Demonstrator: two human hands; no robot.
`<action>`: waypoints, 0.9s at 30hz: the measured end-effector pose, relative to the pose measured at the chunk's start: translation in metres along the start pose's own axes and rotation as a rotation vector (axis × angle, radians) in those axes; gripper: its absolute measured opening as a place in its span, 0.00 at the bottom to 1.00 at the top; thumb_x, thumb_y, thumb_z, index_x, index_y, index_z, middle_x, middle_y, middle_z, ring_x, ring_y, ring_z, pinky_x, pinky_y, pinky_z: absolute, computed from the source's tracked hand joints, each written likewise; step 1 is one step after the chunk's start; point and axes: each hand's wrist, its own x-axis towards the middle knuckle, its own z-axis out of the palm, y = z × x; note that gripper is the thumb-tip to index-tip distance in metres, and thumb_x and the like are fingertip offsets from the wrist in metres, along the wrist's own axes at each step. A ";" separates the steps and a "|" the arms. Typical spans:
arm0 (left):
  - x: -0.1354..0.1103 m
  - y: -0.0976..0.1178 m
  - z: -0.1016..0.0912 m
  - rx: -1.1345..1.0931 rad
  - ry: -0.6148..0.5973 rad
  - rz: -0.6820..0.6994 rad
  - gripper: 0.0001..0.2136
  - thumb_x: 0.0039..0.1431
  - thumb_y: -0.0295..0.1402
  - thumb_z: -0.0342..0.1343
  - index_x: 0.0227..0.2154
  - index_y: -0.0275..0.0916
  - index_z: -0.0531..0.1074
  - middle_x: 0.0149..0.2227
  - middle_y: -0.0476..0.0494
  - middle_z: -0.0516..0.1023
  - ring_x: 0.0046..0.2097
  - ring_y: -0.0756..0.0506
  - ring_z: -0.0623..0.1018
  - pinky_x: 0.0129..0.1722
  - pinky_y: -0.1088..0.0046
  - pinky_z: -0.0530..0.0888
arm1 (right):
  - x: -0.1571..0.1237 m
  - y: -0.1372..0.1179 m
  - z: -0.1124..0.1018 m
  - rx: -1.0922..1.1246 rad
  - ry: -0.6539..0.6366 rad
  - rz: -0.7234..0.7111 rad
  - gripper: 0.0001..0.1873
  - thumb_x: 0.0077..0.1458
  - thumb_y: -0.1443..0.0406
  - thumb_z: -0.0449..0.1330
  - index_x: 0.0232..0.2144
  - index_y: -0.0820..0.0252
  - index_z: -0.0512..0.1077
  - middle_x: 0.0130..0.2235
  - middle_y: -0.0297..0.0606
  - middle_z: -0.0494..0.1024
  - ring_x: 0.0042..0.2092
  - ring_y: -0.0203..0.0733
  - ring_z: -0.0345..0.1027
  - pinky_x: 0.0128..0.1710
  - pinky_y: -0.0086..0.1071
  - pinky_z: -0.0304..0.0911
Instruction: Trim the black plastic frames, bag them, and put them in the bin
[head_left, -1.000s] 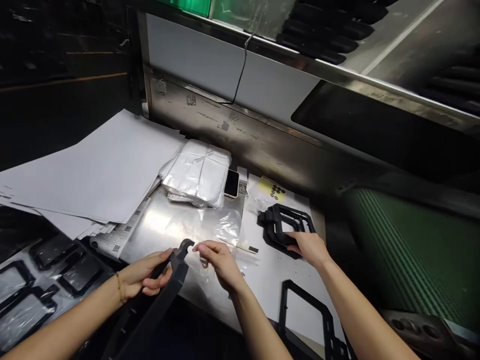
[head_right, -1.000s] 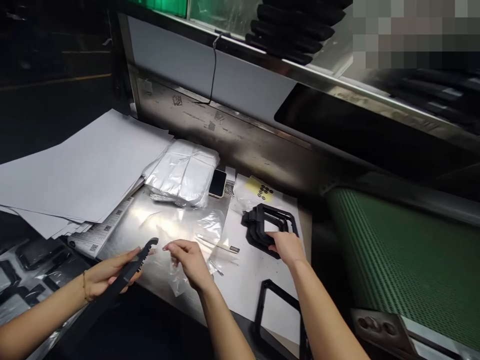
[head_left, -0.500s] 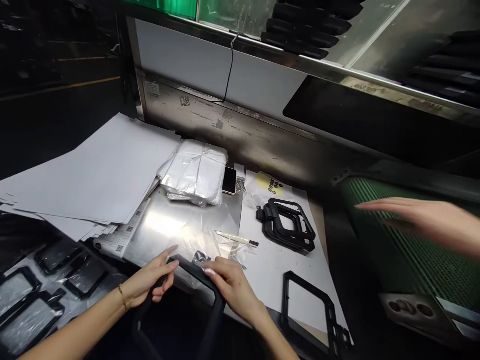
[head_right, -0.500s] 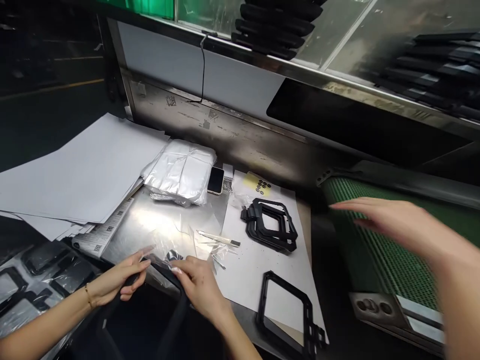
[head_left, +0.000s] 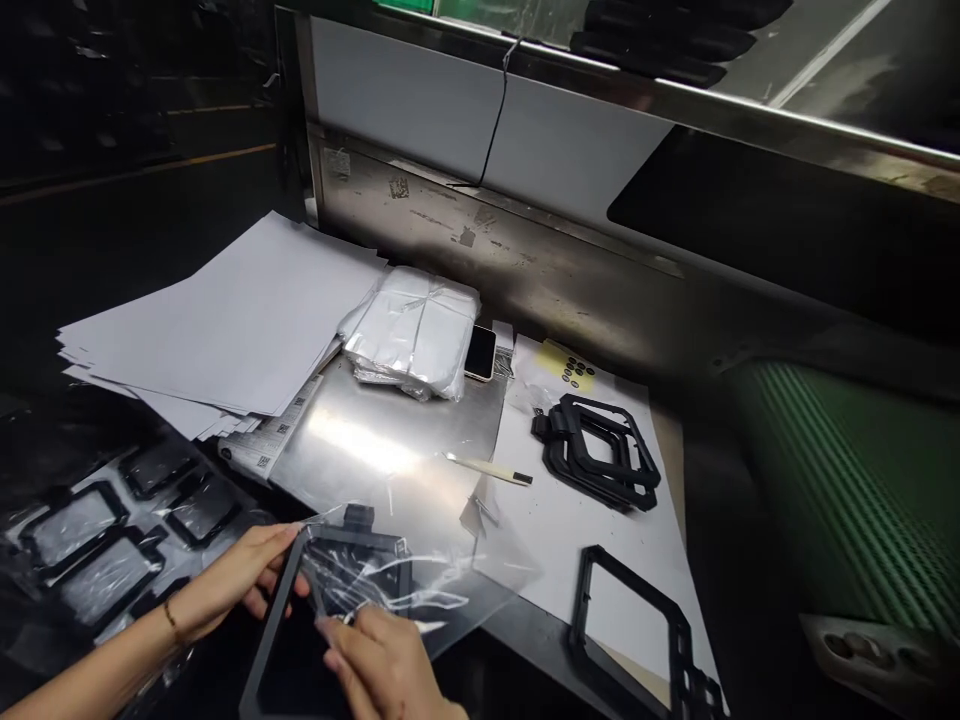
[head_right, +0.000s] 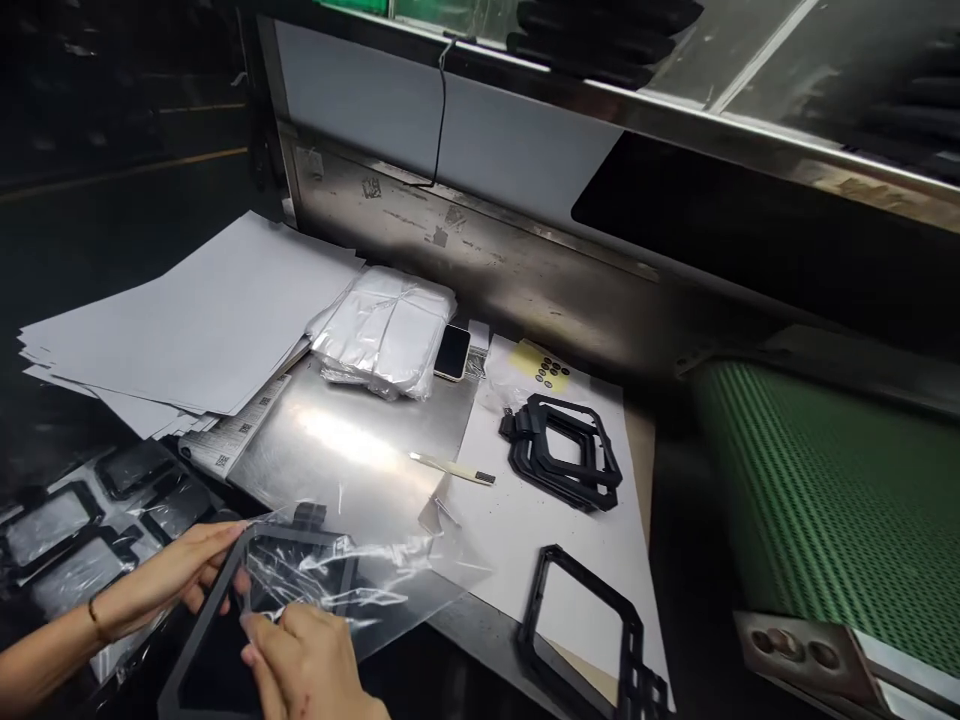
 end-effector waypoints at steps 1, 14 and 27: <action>-0.006 -0.007 -0.005 -0.003 0.047 -0.009 0.20 0.50 0.47 0.48 0.37 0.35 0.65 0.23 0.43 0.76 0.20 0.50 0.73 0.14 0.82 0.60 | 0.002 0.000 -0.001 0.091 -0.019 0.018 0.13 0.54 0.63 0.50 0.41 0.53 0.68 0.26 0.35 0.71 0.29 0.36 0.68 0.26 0.24 0.64; -0.076 -0.137 0.022 -0.165 0.401 -0.208 0.24 0.34 0.58 0.50 0.11 0.38 0.62 0.08 0.52 0.65 0.11 0.53 0.63 0.13 0.78 0.54 | -0.032 0.003 0.025 0.394 -0.554 0.267 0.13 0.52 0.62 0.53 0.41 0.46 0.70 0.39 0.37 0.72 0.41 0.42 0.67 0.38 0.31 0.65; -0.106 -0.118 -0.035 -0.135 0.041 -0.224 0.20 0.49 0.49 0.46 0.17 0.35 0.67 0.12 0.52 0.68 0.18 0.53 0.66 0.21 0.77 0.60 | 0.000 -0.025 0.055 0.371 -0.303 0.332 0.14 0.57 0.65 0.47 0.40 0.61 0.70 0.26 0.36 0.62 0.26 0.33 0.59 0.24 0.27 0.57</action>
